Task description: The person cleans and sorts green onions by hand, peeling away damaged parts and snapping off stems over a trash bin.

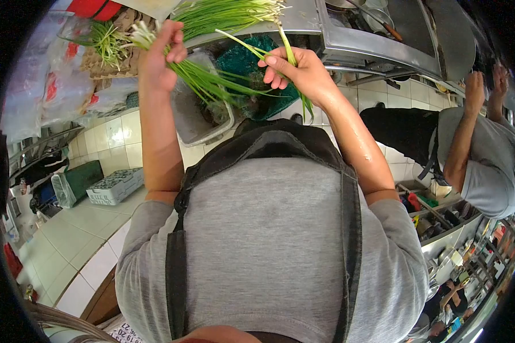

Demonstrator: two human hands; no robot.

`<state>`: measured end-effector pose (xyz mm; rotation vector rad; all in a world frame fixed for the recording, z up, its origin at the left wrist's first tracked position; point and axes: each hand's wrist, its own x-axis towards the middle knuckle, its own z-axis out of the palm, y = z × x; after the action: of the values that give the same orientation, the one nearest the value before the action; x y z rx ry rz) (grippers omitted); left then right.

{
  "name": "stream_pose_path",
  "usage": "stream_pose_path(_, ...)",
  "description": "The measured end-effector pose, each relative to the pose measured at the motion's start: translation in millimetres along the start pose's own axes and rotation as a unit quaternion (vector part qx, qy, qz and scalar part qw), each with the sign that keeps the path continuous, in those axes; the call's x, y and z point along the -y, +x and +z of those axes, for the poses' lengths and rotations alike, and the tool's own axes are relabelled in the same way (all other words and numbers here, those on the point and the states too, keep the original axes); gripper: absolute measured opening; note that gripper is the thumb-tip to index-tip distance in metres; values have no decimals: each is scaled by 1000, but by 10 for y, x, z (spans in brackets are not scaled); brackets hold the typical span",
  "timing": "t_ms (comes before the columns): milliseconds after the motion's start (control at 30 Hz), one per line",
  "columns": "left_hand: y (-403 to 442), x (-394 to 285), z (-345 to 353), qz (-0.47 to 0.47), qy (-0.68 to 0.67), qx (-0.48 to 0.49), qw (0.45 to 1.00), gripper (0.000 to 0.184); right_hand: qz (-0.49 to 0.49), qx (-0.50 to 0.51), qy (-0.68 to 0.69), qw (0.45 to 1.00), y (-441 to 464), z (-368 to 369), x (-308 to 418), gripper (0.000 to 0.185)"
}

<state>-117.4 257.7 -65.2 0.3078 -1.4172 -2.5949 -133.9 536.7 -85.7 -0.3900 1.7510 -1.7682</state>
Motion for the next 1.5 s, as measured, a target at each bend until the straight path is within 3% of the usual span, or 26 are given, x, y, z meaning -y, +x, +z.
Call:
stream_pose_path(67, -136, 151, 146, -15, 117, -4, 993, 26, -14, -11, 11, 1000, -18, 32, 19, 25)
stream_pose_path(133, -255, 272, 327, -48, 132, 4, 990, 25, -21, -11, 3, 1000, -1, 74, 9, 25)
stream_pose_path(200, -338, 372, 473, -82, 108, 80, 988, 25, -29, -10, -8, 1000, 7, 116, 4, 25)
stream_pose_path(433, -260, 168, 389, -45, 148, 47, 987, 29, -26, -10, -17, 999, -29, 18, -184, 26)
stream_pose_path(600, -220, -47, 208, -16, 136, 35, 990, 28, 9, -26, -47, 999, -133, -285, -795, 25)
stream_pose_path(733, -211, -237, 140, 16, 117, 15, 993, 28, 64, -71, -60, 994, -250, -584, -1410, 21)
stream_pose_path(833, -198, -336, 57, 19, 117, 30, 993, 28, 116, -171, -45, 977, -261, -702, -1535, 21)
stream_pose_path(1000, -204, -356, 65, 20, 155, 50, 986, 24, 1, -249, -111, 962, 41, -649, -1108, 22)
stream_pose_path(1067, -201, -332, 105, 8, 180, 47, 983, 22, -154, -276, -291, 903, 177, -531, -761, 21)
stream_pose_path(1200, -209, -294, 215, 15, 176, 60, 982, 23, -219, -279, -356, 864, 316, -187, -198, 18)
stream_pose_path(1267, -216, -283, 281, 14, 174, 73, 982, 21, -305, -190, -302, 883, 401, -41, -34, 19)
stream_pose_path(1300, -217, -259, 301, 13, 181, 75, 980, 19, -243, -171, -244, 923, 365, 137, 148, 19)
stream_pose_path(1400, -208, -193, 350, 6, 172, 91, 981, 19, -143, -120, -213, 959, 294, 517, 557, 22)
stream_pose_path(1500, -227, -162, 410, 13, 165, 81, 983, 22, -152, -117, -160, 968, 462, 571, 419, 26)
